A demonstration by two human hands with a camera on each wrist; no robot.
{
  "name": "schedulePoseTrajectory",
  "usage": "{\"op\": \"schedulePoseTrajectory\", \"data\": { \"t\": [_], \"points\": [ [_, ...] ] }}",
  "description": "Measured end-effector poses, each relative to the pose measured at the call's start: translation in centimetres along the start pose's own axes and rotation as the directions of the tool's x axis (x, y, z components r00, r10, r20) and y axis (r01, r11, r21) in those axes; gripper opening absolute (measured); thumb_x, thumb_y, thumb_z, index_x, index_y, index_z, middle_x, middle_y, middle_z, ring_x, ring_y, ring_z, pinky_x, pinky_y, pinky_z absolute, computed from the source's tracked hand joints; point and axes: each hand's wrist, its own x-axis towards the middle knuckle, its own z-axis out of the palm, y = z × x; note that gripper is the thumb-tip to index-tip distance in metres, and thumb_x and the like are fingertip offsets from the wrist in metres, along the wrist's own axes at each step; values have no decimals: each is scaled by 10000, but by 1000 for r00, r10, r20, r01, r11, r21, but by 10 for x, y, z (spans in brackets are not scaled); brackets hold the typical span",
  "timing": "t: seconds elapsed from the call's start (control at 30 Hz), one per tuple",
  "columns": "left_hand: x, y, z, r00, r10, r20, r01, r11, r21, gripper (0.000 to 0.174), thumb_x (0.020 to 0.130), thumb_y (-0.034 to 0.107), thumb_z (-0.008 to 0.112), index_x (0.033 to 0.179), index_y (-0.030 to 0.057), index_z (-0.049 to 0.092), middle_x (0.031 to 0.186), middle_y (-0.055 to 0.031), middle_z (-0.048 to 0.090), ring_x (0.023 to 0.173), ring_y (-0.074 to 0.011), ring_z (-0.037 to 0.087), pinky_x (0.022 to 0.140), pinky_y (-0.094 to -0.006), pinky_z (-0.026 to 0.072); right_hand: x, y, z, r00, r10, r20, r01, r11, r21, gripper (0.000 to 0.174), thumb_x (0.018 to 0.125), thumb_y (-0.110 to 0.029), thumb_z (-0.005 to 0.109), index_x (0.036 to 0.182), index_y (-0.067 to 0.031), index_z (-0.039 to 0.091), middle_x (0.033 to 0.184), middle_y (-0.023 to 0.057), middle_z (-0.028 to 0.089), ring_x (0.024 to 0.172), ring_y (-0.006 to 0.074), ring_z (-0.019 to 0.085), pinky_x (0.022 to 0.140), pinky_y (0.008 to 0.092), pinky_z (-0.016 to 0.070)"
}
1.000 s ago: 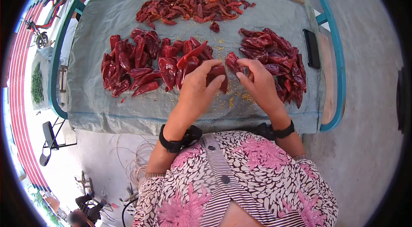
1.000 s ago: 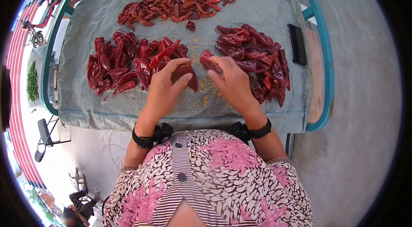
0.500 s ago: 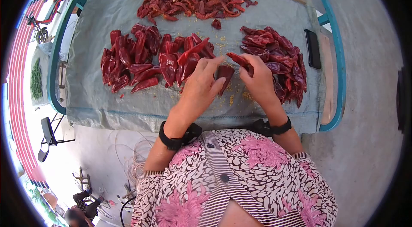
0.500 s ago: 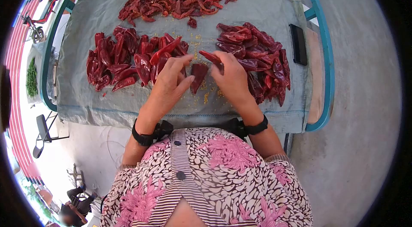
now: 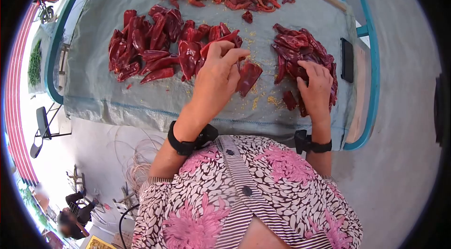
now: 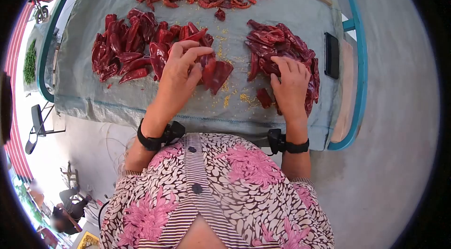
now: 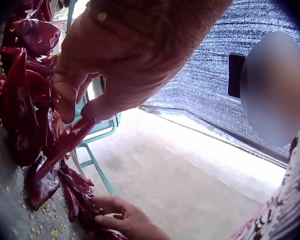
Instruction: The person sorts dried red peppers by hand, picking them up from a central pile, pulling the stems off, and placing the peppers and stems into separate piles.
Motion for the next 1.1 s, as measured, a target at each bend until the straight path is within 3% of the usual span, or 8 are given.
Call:
{"op": "schedulePoseTrajectory", "data": {
  "t": [0.1, 0.27, 0.43, 0.6, 0.7, 0.8, 0.9, 1.1],
  "points": [
    [-1, 4, 2, 997, -79, -9, 77, 991, -110, 341, 908, -68, 595, 1211, 62, 680, 1266, -119, 544, 888, -216, 635, 759, -317, 531, -1, 4, 2, 1000, 3, -5, -3, 1000, 6, 409, 812, -113, 770, 1210, -176, 701, 1173, 49, 693, 1198, 274, 578, 1085, 462, 387],
    [-4, -1, 5, 995, 19, 95, -6, 991, -133, 357, 903, -54, 613, 1221, 94, 679, 1174, -111, 595, 876, -240, 653, 772, -324, 552, 3, 6, -8, 996, -86, 34, 80, 985, 151, 402, 812, -110, 762, 1203, -186, 705, 1161, 25, 700, 1190, 266, 582, 1083, 448, 388],
    [-12, -1, 20, 987, 113, 114, -103, 991, -89, 332, 881, -6, 659, 1196, 99, 672, 1120, -124, 630, 951, -359, 680, 783, -434, 575, 2, -7, -1, 990, -119, 70, 115, 992, 56, 504, 806, -61, 713, 1293, -172, 654, 1249, 45, 666, 1232, 274, 564, 1126, 459, 361],
    [-14, -2, 19, 979, 102, 177, -84, 991, -103, 292, 887, 11, 661, 1170, 85, 665, 1077, -114, 641, 917, -367, 687, 768, -438, 575, -3, 4, 9, 992, -70, 109, 76, 996, -56, 564, 804, -19, 655, 1351, -150, 615, 1263, 70, 660, 1258, 277, 557, 1162, 469, 328],
    [-14, -3, 20, 975, 104, 196, -87, 992, -93, 297, 889, 11, 661, 1177, 85, 657, 1072, -111, 641, 930, -366, 685, 767, -438, 575, 1, 8, 1, 987, -9, 159, 2, 999, 43, 498, 831, -4, 631, 1315, -124, 639, 1187, 89, 689, 1208, 296, 592, 1144, 457, 359],
    [-14, -3, 22, 976, 112, 186, -93, 990, -104, 301, 897, 22, 666, 1191, 85, 650, 1074, -109, 641, 947, -364, 685, 773, -435, 577, 0, 3, -5, 1000, 3, -16, 1, 976, 219, 423, 854, 46, 601, 1243, -99, 682, 1123, 99, 707, 1143, 316, 628, 1082, 430, 428],
    [-13, 3, 25, 983, 100, 155, -77, 986, -151, 308, 903, 42, 680, 1205, 85, 646, 1085, -111, 644, 965, -358, 690, 784, -431, 578, 5, -22, -23, 986, -160, 40, 127, 892, 434, 373, 855, 81, 623, 1183, -75, 706, 1129, 108, 705, 1090, 315, 651, 975, 395, 505],
    [-13, 2, 26, 962, 95, 256, -50, 983, -177, 311, 902, 85, 705, 1207, 58, 651, 1053, -139, 674, 958, -348, 704, 784, -421, 572, -1, -52, -16, 951, -166, 260, -58, 732, 679, 342, 849, 56, 717, 1175, -46, 704, 1130, 111, 710, 1045, 269, 675, 878, 356, 546]
  ]
}}
